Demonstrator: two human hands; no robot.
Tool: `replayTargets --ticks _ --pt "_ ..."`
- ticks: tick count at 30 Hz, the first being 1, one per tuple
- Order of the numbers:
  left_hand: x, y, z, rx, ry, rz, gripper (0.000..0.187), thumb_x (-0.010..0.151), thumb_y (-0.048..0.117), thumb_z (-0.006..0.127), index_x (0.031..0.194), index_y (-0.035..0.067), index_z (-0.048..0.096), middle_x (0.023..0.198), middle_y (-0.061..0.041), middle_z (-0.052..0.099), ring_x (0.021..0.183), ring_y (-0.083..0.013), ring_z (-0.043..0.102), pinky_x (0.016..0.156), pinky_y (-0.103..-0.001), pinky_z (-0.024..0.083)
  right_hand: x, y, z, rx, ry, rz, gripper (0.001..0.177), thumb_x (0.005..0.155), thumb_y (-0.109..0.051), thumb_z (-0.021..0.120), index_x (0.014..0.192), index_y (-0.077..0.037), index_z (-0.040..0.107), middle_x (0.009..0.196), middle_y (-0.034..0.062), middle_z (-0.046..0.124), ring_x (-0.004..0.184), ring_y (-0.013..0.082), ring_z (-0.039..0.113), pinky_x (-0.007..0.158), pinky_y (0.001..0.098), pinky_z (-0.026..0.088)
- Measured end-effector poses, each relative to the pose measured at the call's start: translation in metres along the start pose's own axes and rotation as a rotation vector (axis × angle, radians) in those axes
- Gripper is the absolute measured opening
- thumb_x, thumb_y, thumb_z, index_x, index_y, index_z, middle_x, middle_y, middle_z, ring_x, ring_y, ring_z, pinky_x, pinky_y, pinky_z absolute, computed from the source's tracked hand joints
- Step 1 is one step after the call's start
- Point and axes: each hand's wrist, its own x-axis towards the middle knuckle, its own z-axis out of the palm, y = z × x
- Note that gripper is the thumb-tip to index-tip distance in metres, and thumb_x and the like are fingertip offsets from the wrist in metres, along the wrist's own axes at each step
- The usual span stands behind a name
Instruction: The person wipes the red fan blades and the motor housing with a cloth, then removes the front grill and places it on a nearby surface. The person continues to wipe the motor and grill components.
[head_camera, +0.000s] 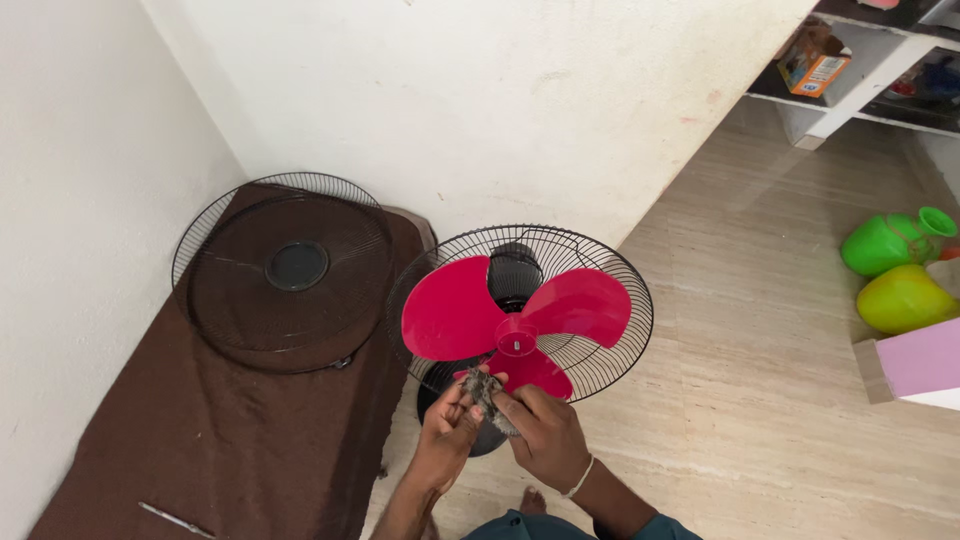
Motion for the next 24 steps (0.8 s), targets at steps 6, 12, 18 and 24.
replayTargets --ticks 6,12,18,24 --pt "-0.004 -0.021 -0.033 0.081 -0.104 -0.072 0.06 0.105 -0.002 0.064 0.163 -0.002 0.052 0.122 -0.018 0.061 0.08 -0.0094 0.045 0.064 -0.022 0.036 0.009 0.006 -0.002 0.106 0.064 -0.158 0.038 0.081 0.001 0.071 0.119 -0.005 0.071 0.091 0.0081 0.061 0.068 0.0209 0.064 0.057 0.0331 0.052" --pt "-0.007 -0.004 -0.015 0.214 -0.126 0.013 0.059 0.097 0.011 0.069 0.15 -0.001 0.047 0.138 -0.005 0.064 0.099 -0.0006 0.056 0.082 -0.015 0.047 0.02 0.016 0.0 -0.031 0.24 0.034 0.041 0.071 -0.002 0.078 0.112 -0.002 0.071 0.088 0.0093 0.06 0.069 0.0209 0.065 0.057 0.0323 0.052" --pt "-0.002 0.037 -0.008 -0.155 0.002 0.092 0.065 0.098 0.004 0.068 0.157 0.0 0.04 0.134 -0.015 0.062 0.101 -0.0101 0.06 0.08 -0.023 0.051 0.017 0.014 0.002 0.231 0.221 0.256 0.029 0.076 0.002 0.079 0.103 -0.002 0.072 0.085 0.0066 0.063 0.067 0.0206 0.066 0.059 0.0325 0.052" --pt "-0.002 0.036 -0.003 -0.082 -0.025 0.06 0.06 0.096 -0.002 0.065 0.152 -0.003 0.045 0.134 -0.015 0.062 0.123 -0.0178 0.062 0.104 -0.029 0.052 0.039 0.002 0.006 0.054 0.15 -0.224 0.042 0.069 -0.004 0.078 0.109 -0.005 0.064 0.114 0.0131 0.064 0.099 0.0292 0.068 0.079 0.0368 0.058"
